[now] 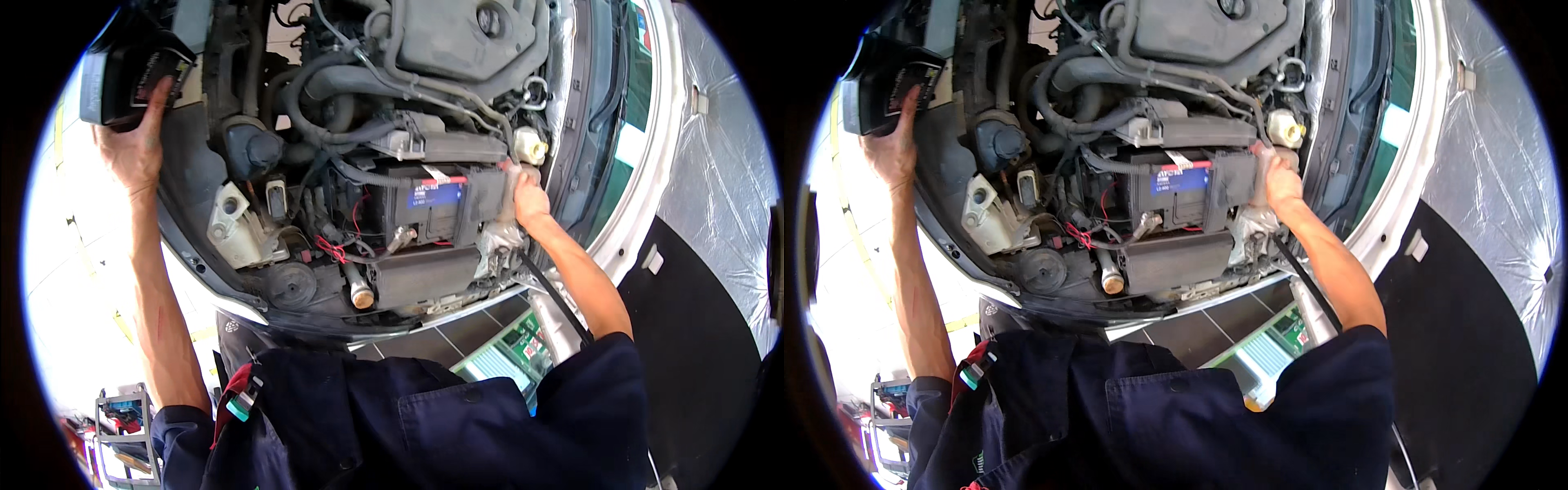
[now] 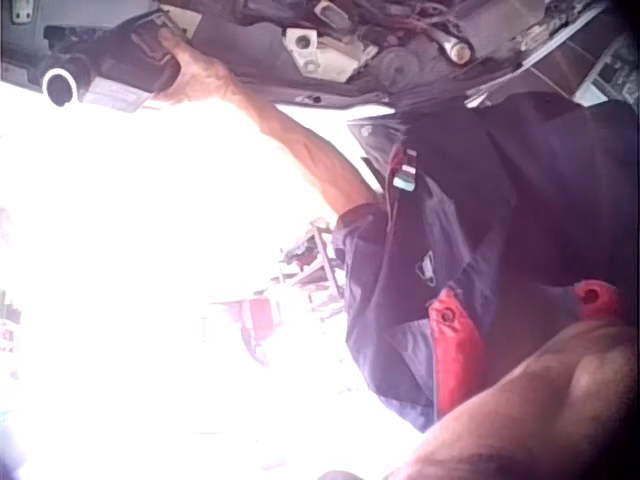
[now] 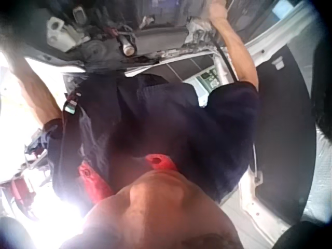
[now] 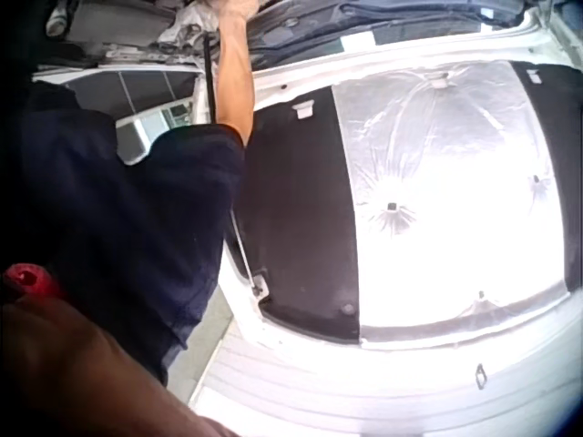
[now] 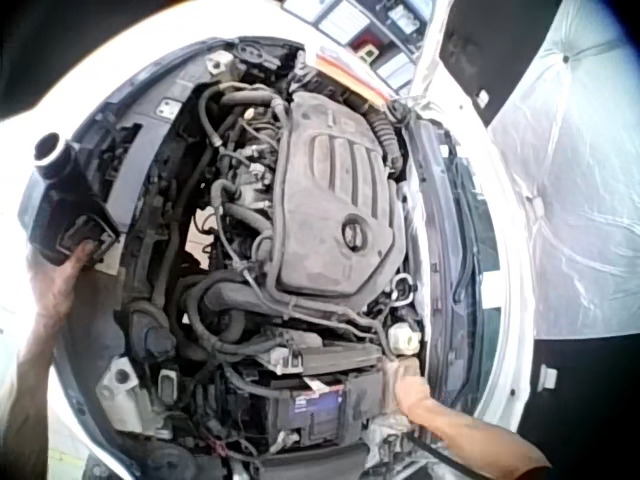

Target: The person pours fluids from bottles into the engine bay, retrieves and places bottles on a shelf, then returns to the engine to open and close caps. The person also picks up and places an air filter on the engine cover.

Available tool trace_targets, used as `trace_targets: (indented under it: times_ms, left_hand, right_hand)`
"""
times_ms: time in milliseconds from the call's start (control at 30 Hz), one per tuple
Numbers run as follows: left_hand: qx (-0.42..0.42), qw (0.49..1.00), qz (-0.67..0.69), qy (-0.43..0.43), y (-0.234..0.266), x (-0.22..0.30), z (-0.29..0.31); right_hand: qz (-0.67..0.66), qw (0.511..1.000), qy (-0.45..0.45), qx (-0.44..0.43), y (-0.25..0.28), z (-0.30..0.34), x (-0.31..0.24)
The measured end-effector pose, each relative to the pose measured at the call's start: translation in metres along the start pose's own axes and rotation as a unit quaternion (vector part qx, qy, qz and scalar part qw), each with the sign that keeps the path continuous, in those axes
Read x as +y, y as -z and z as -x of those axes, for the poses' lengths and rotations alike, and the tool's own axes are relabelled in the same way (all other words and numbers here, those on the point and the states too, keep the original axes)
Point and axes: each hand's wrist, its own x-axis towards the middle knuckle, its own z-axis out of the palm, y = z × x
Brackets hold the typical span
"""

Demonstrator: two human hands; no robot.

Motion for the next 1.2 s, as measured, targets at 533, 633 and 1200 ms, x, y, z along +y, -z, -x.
trace_targets:
  times_ms: [533,633,1200]
  left_hand:
    - [-0.013,1.0,0.015,0.018,0.003,0.003,-0.001]
    - [-0.001,1.0,0.007,0.029,0.0,-0.008,0.0]
    - [-0.015,0.999,0.005,0.029,0.011,0.005,-0.001]
  right_hand:
    - [0.04,0.995,0.015,0.095,0.015,0.022,-0.012]
    - [-0.006,0.997,0.005,0.076,0.008,0.0,-0.011]
    - [-0.002,0.994,0.037,0.101,0.017,0.007,-0.005]
